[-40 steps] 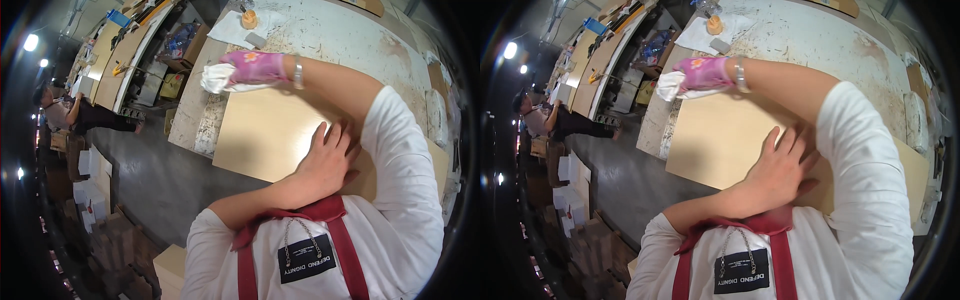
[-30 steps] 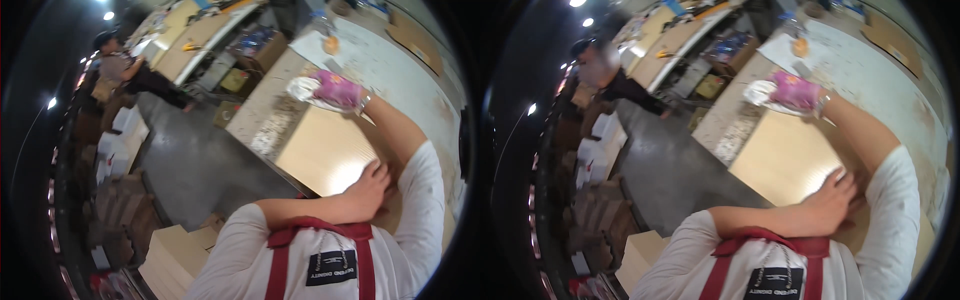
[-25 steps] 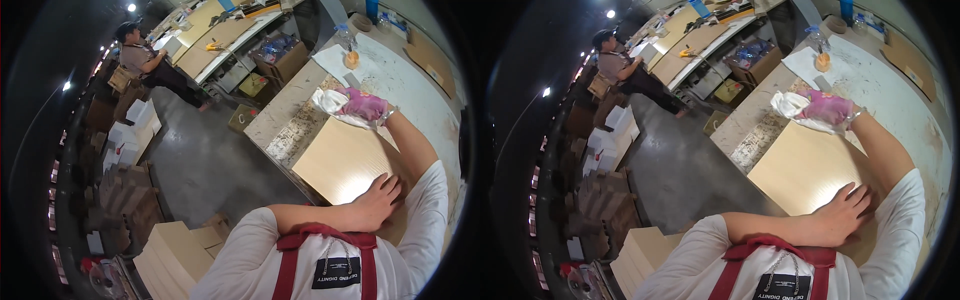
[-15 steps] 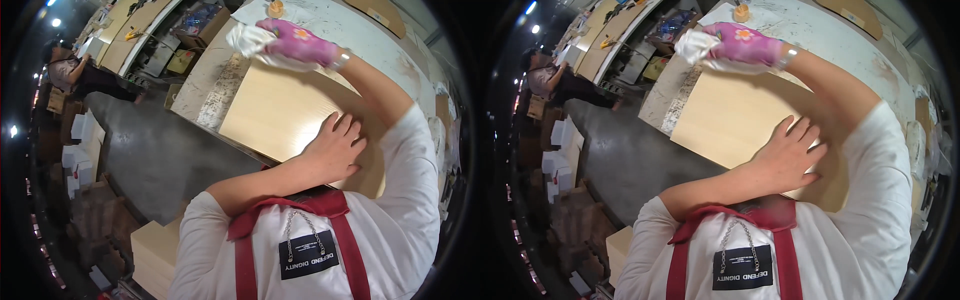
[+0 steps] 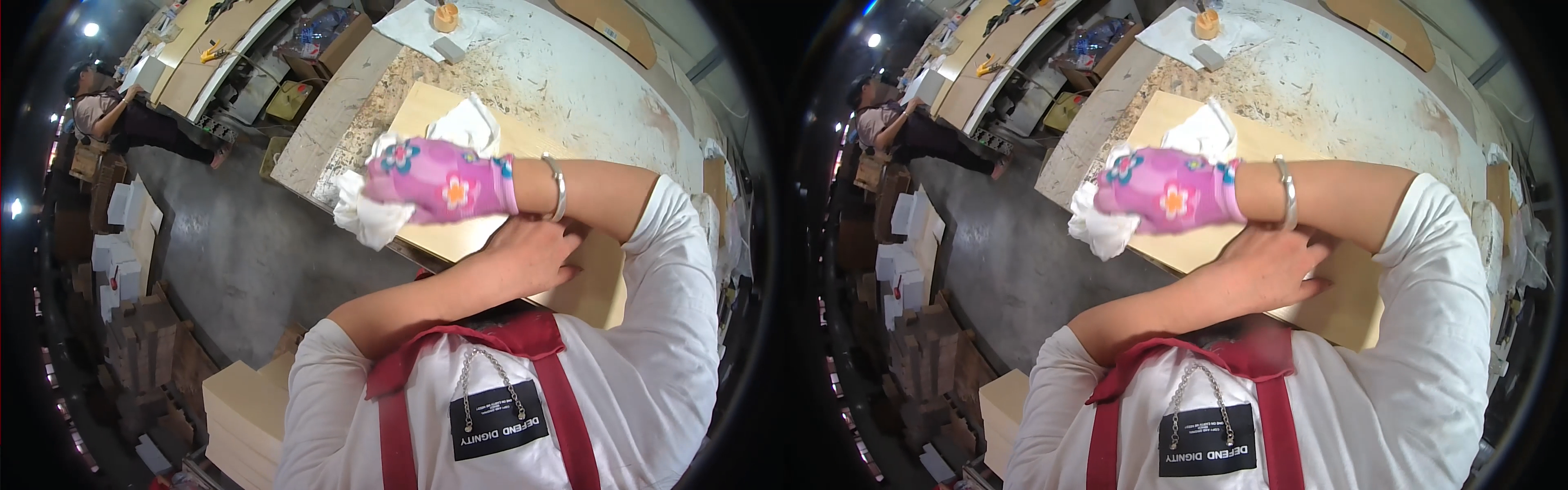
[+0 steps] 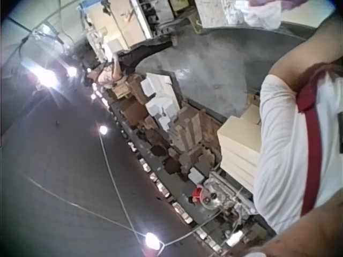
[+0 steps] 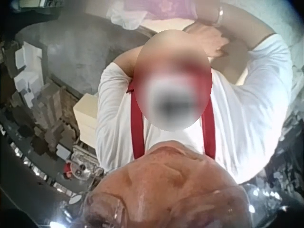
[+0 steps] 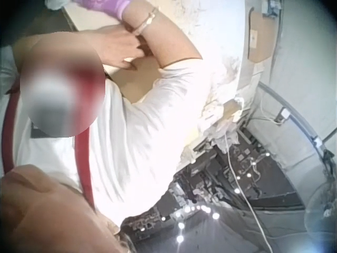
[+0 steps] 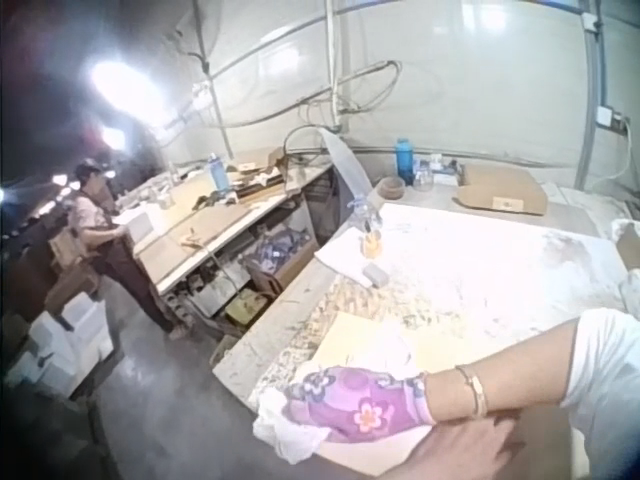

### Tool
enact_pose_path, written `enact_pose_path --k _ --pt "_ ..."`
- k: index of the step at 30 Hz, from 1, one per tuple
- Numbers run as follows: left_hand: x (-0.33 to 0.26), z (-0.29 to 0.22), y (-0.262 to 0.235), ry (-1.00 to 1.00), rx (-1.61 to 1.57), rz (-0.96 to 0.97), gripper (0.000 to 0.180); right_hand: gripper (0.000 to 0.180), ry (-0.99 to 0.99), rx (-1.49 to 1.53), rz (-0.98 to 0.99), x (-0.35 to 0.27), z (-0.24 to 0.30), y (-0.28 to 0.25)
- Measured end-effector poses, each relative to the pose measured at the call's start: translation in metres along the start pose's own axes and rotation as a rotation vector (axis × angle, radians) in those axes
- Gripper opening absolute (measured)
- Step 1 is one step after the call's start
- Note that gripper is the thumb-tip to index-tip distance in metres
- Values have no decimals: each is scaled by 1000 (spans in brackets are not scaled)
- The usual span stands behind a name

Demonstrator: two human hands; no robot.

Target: The person wipes a stack of wooden boards with a cloth, helps another worker carry a large board, and pours liquid from a bottle onto the cloth before wiping individual wooden boards.

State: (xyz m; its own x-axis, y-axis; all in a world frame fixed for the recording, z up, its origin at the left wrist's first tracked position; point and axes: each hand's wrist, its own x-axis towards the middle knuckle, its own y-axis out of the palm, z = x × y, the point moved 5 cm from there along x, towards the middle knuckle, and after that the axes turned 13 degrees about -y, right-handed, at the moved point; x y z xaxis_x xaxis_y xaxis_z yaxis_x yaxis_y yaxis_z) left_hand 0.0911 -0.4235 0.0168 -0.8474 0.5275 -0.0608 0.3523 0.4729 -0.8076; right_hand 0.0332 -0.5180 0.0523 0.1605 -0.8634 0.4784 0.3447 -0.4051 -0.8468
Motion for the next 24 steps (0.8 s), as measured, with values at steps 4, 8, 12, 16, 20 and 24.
enact_pose_path --k 4,8,12,16,20,24 --pt "0 -18 -13 197 163 -298 54 34 607 -2 -116 -70 -130 -61" --pt "-9 -1 -20 215 194 -229 59 49 958 490 -341 -102 -131 -112" --pt "-4 26 -41 152 216 -304 59 30 635 542 -304 -75 -73 -114" --pt "-2 24 -42 134 250 -248 55 27 341 -302 -30 -42 -59 -42" --pt "3 22 -38 121 261 -202 50 23 507 -261 45 -25 -108 -28" --pt "-1 31 -38 100 145 -247 51 17 446 -340 -89 -45 -74 -36"
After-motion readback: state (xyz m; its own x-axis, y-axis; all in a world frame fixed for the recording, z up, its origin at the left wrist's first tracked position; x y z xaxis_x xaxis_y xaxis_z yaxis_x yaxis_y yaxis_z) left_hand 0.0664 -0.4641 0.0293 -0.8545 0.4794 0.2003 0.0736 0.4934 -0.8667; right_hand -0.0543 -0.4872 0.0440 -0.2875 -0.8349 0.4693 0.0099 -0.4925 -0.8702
